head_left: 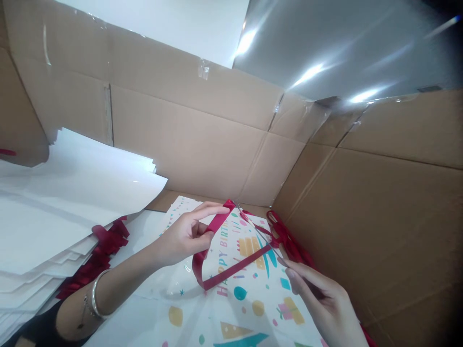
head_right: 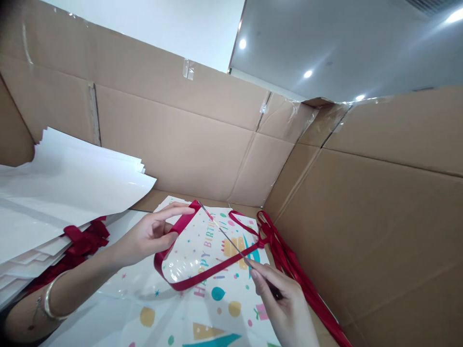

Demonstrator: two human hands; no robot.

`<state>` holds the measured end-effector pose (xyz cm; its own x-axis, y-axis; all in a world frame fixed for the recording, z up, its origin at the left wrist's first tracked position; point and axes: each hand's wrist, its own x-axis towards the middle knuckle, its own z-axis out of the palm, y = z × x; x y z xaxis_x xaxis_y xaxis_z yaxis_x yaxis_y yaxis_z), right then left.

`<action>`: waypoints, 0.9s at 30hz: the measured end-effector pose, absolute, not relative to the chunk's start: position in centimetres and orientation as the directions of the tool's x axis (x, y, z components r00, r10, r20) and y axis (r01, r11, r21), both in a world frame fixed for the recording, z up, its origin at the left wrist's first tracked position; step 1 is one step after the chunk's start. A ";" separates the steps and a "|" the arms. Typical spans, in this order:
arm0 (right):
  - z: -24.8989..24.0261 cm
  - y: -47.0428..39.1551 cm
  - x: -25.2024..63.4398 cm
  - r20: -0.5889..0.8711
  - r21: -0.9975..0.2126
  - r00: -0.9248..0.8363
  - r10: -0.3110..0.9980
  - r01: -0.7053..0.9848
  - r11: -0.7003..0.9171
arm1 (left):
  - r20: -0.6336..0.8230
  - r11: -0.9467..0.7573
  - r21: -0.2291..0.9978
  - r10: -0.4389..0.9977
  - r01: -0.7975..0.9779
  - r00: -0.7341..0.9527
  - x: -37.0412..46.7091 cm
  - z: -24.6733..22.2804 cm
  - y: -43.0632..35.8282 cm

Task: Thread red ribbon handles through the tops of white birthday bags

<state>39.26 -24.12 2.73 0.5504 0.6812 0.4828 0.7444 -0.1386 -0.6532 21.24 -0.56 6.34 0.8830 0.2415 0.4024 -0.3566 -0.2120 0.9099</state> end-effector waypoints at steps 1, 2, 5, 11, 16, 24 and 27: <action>2.7 -24.1 39.3 0.489 -0.645 0.546 0.681 0.751 -0.139 | 0.400 -0.211 0.911 0.236 -0.355 0.886 21.2 6.3 -0.5; 2.7 -24.1 39.3 0.493 -0.640 0.543 0.680 0.755 -0.140 | 0.397 -0.212 0.911 0.229 -0.353 0.889 21.2 6.3 -0.5; 2.8 -23.7 39.2 0.477 -0.649 0.544 0.690 0.748 -0.141 | 0.385 -0.219 0.914 0.205 -0.341 0.900 21.3 6.1 -0.4; 2.7 -23.5 39.2 0.393 -0.674 0.528 0.753 0.722 -0.155 | 0.381 -0.226 0.915 0.217 -0.333 0.899 21.4 5.8 -0.3; 2.9 -23.8 38.8 0.322 -0.676 0.530 0.784 0.709 -0.201 | 0.371 -0.217 0.920 0.208 -0.328 0.905 21.6 5.6 -0.2; 3.8 -24.5 37.7 0.311 -0.654 0.503 0.807 0.729 -0.202 | 0.330 -0.294 0.918 0.198 -0.265 0.923 21.7 5.7 -0.8; 3.7 -25.1 37.6 0.323 -0.631 0.485 0.812 0.750 -0.197 | 0.346 -0.337 0.903 0.197 -0.268 0.917 21.9 5.5 -0.8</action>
<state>37.63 -25.06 3.68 0.4854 0.8125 0.3228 0.7500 -0.1973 -0.6313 21.85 -0.76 5.52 0.9175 0.1968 0.3457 -0.2678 -0.3371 0.9026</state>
